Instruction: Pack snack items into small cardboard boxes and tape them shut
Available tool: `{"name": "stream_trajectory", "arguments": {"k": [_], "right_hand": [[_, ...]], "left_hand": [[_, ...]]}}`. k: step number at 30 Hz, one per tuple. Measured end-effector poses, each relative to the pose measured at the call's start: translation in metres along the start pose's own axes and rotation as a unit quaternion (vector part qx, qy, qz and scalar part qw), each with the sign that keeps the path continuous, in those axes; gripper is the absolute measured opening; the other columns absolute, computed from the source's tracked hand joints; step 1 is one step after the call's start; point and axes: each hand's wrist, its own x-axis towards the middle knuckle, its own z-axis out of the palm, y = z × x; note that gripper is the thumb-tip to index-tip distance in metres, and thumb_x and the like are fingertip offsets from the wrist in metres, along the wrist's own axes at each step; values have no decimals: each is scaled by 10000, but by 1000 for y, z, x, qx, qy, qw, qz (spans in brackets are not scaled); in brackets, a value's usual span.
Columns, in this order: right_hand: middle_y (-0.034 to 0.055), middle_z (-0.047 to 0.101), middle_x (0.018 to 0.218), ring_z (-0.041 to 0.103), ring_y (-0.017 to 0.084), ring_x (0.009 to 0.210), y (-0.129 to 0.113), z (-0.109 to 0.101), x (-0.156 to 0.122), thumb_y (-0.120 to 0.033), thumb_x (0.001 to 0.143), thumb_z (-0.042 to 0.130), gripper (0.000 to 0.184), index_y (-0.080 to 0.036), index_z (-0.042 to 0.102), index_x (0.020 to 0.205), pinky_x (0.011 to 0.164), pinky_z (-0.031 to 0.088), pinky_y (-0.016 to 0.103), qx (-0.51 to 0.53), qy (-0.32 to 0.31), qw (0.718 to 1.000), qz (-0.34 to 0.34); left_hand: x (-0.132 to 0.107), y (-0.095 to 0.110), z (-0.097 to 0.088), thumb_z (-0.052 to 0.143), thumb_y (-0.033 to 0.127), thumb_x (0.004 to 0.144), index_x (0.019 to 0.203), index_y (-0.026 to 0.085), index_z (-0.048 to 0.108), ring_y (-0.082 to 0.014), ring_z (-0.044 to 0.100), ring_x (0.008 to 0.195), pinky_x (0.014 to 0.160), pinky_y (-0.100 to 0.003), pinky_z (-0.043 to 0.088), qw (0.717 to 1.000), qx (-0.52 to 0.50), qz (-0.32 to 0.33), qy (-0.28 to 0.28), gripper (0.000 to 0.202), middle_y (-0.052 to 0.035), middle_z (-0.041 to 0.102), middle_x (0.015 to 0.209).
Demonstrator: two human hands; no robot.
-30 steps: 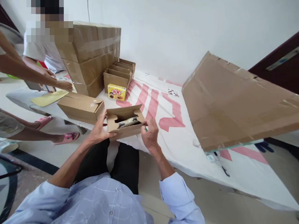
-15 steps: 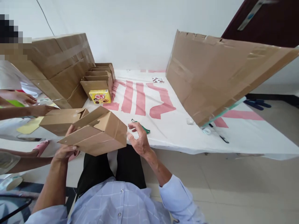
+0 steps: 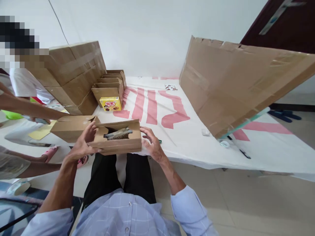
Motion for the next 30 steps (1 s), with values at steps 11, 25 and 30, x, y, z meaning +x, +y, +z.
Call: {"name": "stream_trajectory", "arguments": {"k": [11, 25, 30], "right_hand": [[82, 840, 1190, 784, 279, 1138, -15, -16, 69, -519, 980, 779, 318, -253, 859, 1135, 1040, 631, 464, -105, -134, 985, 19], [110, 828, 1052, 747, 306, 1002, -39, 35, 97, -206, 770, 976, 303, -226, 825, 1032, 851, 542, 397, -467, -333, 807, -140], [139, 812, 913, 704, 283, 951, -43, 50, 99, -148, 952, 731, 128, -167, 780, 835, 837, 408, 405, -568, -380, 720, -119]], "left_hand": [[8, 7, -7, 689, 798, 937, 1366, 261, 763, -462, 404, 1664, 1250, -627, 510, 999, -41, 3, 31, 691, -192, 539, 1709], [16, 18, -5, 1022, 671, 646, 1798, 289, 283, -507, 355, 1668, 1308, -691, 407, 985, 143, 38, -89, 1421, -238, 342, 1796], [11, 10, -3, 995, 756, 629, 1818, 250, 189, -506, 198, 1730, 1350, -663, 351, 986, 125, 16, -109, 1523, -237, 163, 1873]]}}
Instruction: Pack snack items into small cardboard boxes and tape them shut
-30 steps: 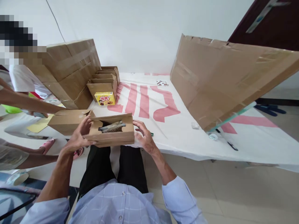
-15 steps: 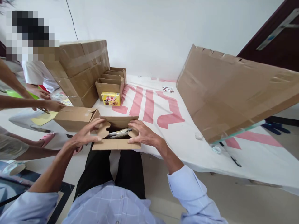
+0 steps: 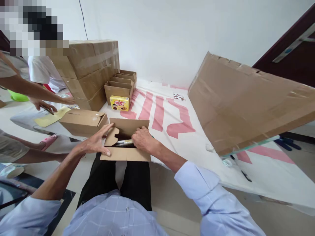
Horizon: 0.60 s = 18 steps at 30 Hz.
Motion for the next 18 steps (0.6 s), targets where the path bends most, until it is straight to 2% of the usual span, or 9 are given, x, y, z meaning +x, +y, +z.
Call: {"name": "stream_trajectory", "arguments": {"k": [3, 6, 8, 10, 12, 14, 16, 18], "right_hand": [[135, 814, 970, 670, 272, 995, -3, -1, -8, -152, 1035, 600, 238, -159, 777, 876, 872, 384, 415, 12, 34, 999, -5], [128, 816, 1028, 653, 270, 1047, -3, -5, -16, -163, 1053, 571, 248, -171, 777, 915, 930, 393, 414, 64, 137, 989, -4], [120, 817, 1039, 661, 271, 1049, 1, -12, -21, -173, 1045, 577, 227, -183, 778, 940, 943, 416, 403, 113, 214, 970, 4], [99, 810, 1003, 677, 254, 972, 7, -20, -26, -204, 1052, 568, 222, -195, 774, 970, 893, 449, 374, 172, 272, 946, 32], [63, 776, 900, 658, 218, 829, 15, -25, -34, -270, 1074, 552, 245, -209, 756, 953, 783, 456, 331, 233, 301, 921, 80], [20, 705, 778, 603, 184, 706, 24, -26, -42, -342, 1074, 555, 279, -219, 716, 881, 685, 427, 299, 283, 315, 896, 136], [-7, 643, 707, 563, 165, 652, 31, -21, -48, -394, 1045, 581, 297, -223, 670, 820, 641, 407, 283, 322, 321, 873, 177], [-16, 628, 694, 552, 158, 643, 36, -14, -50, -430, 1017, 598, 303, -223, 644, 801, 624, 406, 274, 355, 327, 854, 197]], "left_hand": [[1, -1, 3, 993, 762, 625, 1816, 218, 190, -499, 217, 1724, 1373, -644, 319, 1000, -1, -1, 4, 1536, -243, 194, 1859], [9, 1, 2, 1012, 729, 610, 1814, 211, 185, -488, 274, 1705, 1353, -606, 381, 1000, -13, 2, 17, 1550, -237, 239, 1840], [16, 4, 1, 1019, 710, 601, 1810, 194, 193, -487, 303, 1691, 1339, -592, 408, 999, -27, -4, 28, 1552, -243, 262, 1827], [23, 7, 0, 1017, 699, 601, 1798, 163, 228, -490, 328, 1678, 1350, -597, 390, 999, -37, -9, 40, 1530, -258, 287, 1810], [25, 11, 2, 1002, 697, 633, 1784, 151, 271, -486, 341, 1673, 1371, -600, 349, 998, -38, -4, 57, 1469, -262, 312, 1795], [22, 15, 9, 981, 704, 675, 1778, 183, 306, -476, 329, 1683, 1387, -603, 316, 996, -35, 14, 76, 1394, -243, 324, 1797], [15, 16, 20, 975, 724, 679, 1768, 223, 347, -481, 274, 1708, 1396, -613, 290, 996, -30, 23, 87, 1353, -225, 287, 1824], [10, 17, 32, 980, 752, 647, 1751, 226, 393, -506, 219, 1723, 1391, -630, 293, 996, -24, 4, 87, 1357, -226, 210, 1854]]}}
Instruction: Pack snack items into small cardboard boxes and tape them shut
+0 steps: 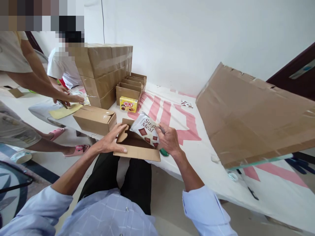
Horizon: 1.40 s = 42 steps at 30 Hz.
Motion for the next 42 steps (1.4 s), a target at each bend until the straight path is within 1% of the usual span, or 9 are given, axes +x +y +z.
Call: {"name": "stream_trajectory", "arguments": {"k": [4, 12, 19, 22, 25, 30, 33, 39, 42], "right_hand": [[-19, 596, 680, 525, 148, 643, 8, 1, 5, -456, 967, 619, 324, -223, 593, 744, 617, 412, 271, 25, 45, 999, 8], [-27, 553, 662, 481, 148, 601, 1, -32, 21, -513, 920, 678, 329, -231, 603, 768, 545, 424, 267, 37, 184, 982, 23], [-24, 588, 641, 545, 156, 570, -9, -42, 5, -556, 887, 747, 366, -225, 650, 766, 514, 491, 276, 93, 143, 984, 56], [-8, 650, 665, 587, 163, 554, -14, -38, -7, -563, 846, 786, 374, -211, 686, 769, 490, 510, 279, 149, 88, 982, 81], [12, 712, 716, 626, 164, 591, -18, -29, -21, -565, 833, 803, 380, -190, 748, 812, 502, 510, 262, 181, 11, 979, 97], [2, 689, 680, 595, 145, 565, -24, 4, -34, -607, 843, 800, 431, -180, 756, 800, 503, 478, 257, 223, -111, 961, 117], [13, 724, 750, 614, 149, 608, -27, 31, -37, -633, 825, 823, 455, -184, 758, 860, 519, 485, 255, 261, -96, 952, 125], [62, 783, 1032, 755, 225, 861, -40, 90, -50, -765, 808, 808, 655, -231, 696, 1170, 661, 632, 310, 396, -22, 909, 130], [69, 773, 1054, 778, 216, 791, -47, 118, -52, -798, 847, 742, 659, -237, 643, 1179, 604, 612, 294, 415, -41, 901, 120]], "left_hand": [[8, -2, 16, 972, 770, 633, 1742, 204, 402, -525, 222, 1717, 1379, -639, 316, 999, 8, -41, 15, 1369, -235, 145, 1866], [77, 3, 48, 998, 636, 630, 1657, 194, 495, -469, 459, 1591, 1335, -569, 419, 998, -17, -43, 36, 1226, -224, 408, 1704], [108, 17, 72, 1007, 555, 673, 1639, 188, 511, -456, 539, 1511, 1275, -603, 470, 997, -38, -9, 62, 1146, -248, 501, 1644], [91, 19, 58, 910, 583, 803, 1418, 212, 706, -401, 574, 1479, 1210, -555, 532, 983, -79, 45, 157, 747, -192, 635, 1529], [54, 20, 34, 729, 694, 943, 1207, 193, 791, -332, 723, 1234, 911, -418, 650, 957, -170, 10, 236, 570, -167, 751, 1328], [-15, 31, 18, 854, 737, 818, 1266, 141, 801, -283, 784, 916, 670, -304, 605, 941, -324, -72, 62, 748, -130, 829, 1054], [-41, 35, 25, 980, 590, 721, 1082, 146, 825, -264, 767, 818, 627, -296, 593, 941, -320, -101, 36, 593, -93, 825, 942], [-49, 26, 17, 975, 627, 690, 1059, 147, 769, -193, 710, 681, 539, -265, 565, 896, -362, -79, 245, 639, -69, 799, 893], [-43, 19, 5, 969, 653, 678, 1148, 146, 744, -190, 724, 690, 562, -272, 593, 892, -362, -75, 261, 727, -70, 798, 935]]}}
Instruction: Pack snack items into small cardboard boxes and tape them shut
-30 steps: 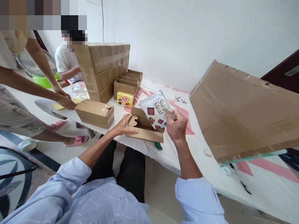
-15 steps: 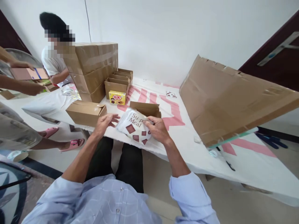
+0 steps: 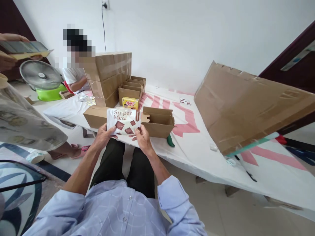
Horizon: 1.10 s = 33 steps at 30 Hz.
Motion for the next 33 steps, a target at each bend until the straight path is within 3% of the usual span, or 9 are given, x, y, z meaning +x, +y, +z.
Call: {"name": "stream_trajectory", "arguments": {"k": [5, 10, 16, 24, 33], "right_hand": [[26, 749, 918, 720, 158, 616, 27, 20, 13, -715, 885, 697, 532, -235, 592, 1090, 517, 541, 249, -3, 22, 1000, 8], [9, 757, 868, 691, 131, 567, 57, 26, 14, -564, 936, 668, 363, -235, 587, 1067, 487, 513, 218, -5, 42, 996, 76], [5, 766, 896, 686, 111, 546, 82, 26, 13, -486, 952, 670, 308, -226, 601, 1102, 461, 498, 190, -10, 78, 988, 133], [-8, 745, 818, 667, 118, 532, 87, 22, 18, -457, 951, 669, 272, -221, 596, 1067, 454, 485, 194, -28, 93, 987, 128], [-27, 727, 818, 641, 112, 526, 81, 19, 43, -421, 964, 640, 230, -235, 591, 1091, 456, 472, 195, -46, 108, 986, 122]], "left_hand": [[10, -11, -15, 922, 652, 729, 1230, 151, 697, -202, 727, 705, 533, -264, 565, 999, 22, -19, -16, 743, -66, 773, 926], [9, -38, -31, 888, 575, 780, 1209, 169, 668, -210, 723, 744, 546, -266, 559, 996, 51, -76, -7, 630, -60, 750, 917], [8, -60, -36, 866, 549, 814, 1193, 168, 638, -209, 721, 704, 525, -256, 537, 991, 64, -114, -19, 583, -67, 756, 860], [16, -70, -34, 860, 545, 802, 1186, 169, 627, -198, 714, 665, 502, -242, 510, 989, 79, -122, -34, 585, -56, 763, 833], [38, -58, -28, 856, 586, 788, 1182, 167, 644, -215, 738, 744, 547, -245, 512, 990, 95, -93, -46, 613, -89, 788, 908]]}}
